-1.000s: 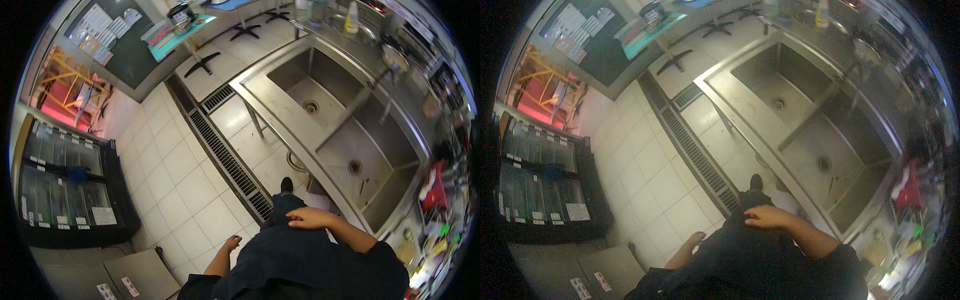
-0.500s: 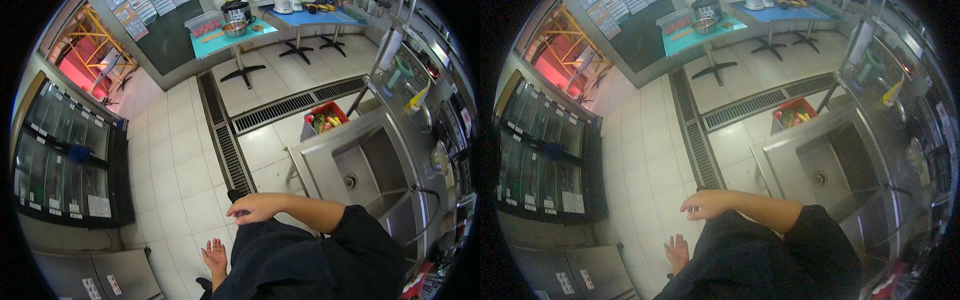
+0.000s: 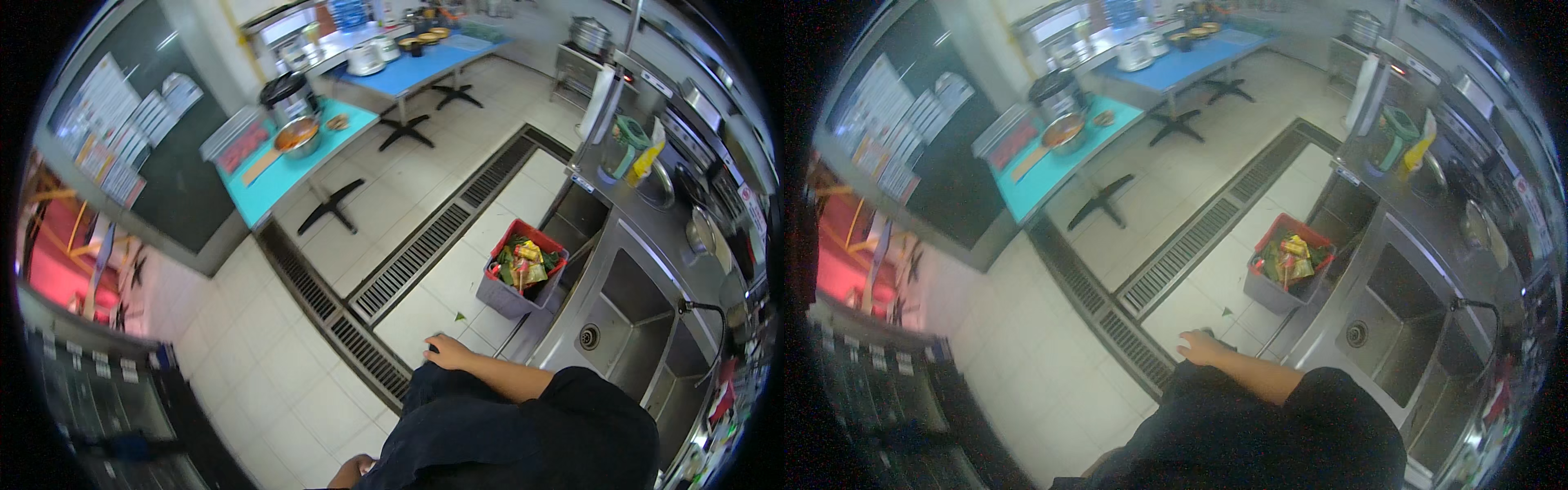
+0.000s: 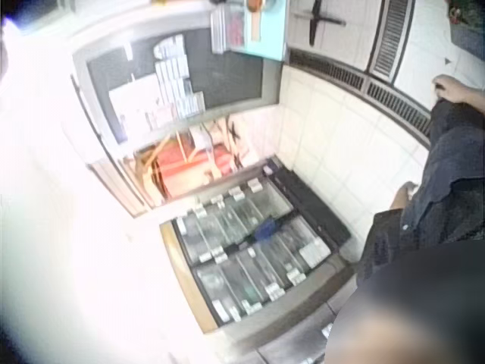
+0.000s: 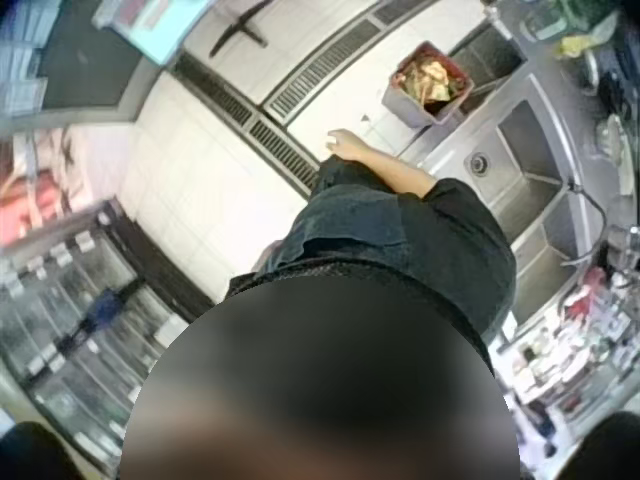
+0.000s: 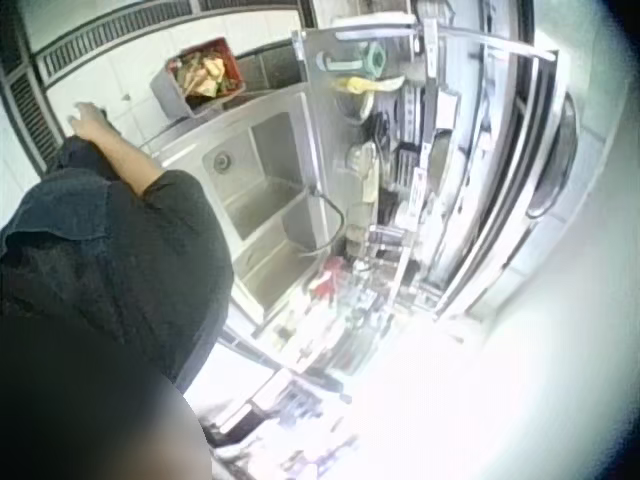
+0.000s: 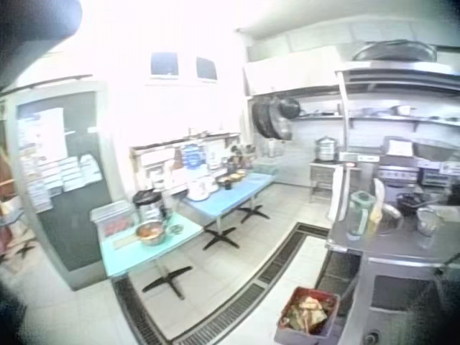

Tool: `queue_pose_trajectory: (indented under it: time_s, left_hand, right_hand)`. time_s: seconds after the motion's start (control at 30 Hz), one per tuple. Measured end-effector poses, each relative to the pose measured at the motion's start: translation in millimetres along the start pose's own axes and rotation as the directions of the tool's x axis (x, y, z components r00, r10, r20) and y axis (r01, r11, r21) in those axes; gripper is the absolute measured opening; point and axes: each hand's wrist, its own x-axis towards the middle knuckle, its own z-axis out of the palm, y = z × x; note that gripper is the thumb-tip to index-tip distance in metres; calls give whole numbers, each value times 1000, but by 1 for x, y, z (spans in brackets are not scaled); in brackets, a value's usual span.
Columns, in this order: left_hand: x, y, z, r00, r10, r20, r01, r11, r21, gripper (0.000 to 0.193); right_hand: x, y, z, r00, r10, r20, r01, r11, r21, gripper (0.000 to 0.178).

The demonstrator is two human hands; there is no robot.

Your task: The person fries food items in a pan on a gas stove, using tongs to flip and arrange them. They then move to a prep station to wash a plastic container and pour a red powder from a packet into a jar. The person returns to the stove to continue frying the food.

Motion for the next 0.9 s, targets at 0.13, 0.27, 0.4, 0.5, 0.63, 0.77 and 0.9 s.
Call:
queue_pose_trajectory:
  time_s: [0.13, 0.27, 0.4, 0.5, 0.63, 0.77, 0.9]
  left_hand:
    - [25, 151, -45, 983, 184, -22, -167, 928, 333, 42]
    - [60, 310, -59, 932, 359, -52, -338, 912, 234, 45]
    - [141, 403, -87, 954, 292, 58, -294, 956, 13, 44]
    - [155, 510, -63, 951, 303, 67, -310, 941, 135, 44]
    - [170, 636, -40, 960, 255, 114, -278, 914, 294, 44]
    - [198, 756, -23, 972, 175, 158, -229, 857, 461, 44]
    - [221, 896, -25, 978, 119, 172, -202, 749, 632, 44]
  right_hand:
    - [78, 132, 55, 856, 434, 280, -419, 901, -115, 78]
    - [204, 240, 36, 889, 296, 350, -371, 913, 170, 73]
    - [233, 196, -77, 845, 222, 486, -392, 875, 283, 58]
    - [239, 200, -154, 715, 426, 554, -630, 736, 248, 61]
    - [252, 278, -187, 784, 478, 395, -484, 870, -93, 52]
    - [282, 349, -233, 736, 575, 359, -538, 817, -206, 43]
    - [313, 421, -273, 727, 619, 298, -577, 785, -225, 34]
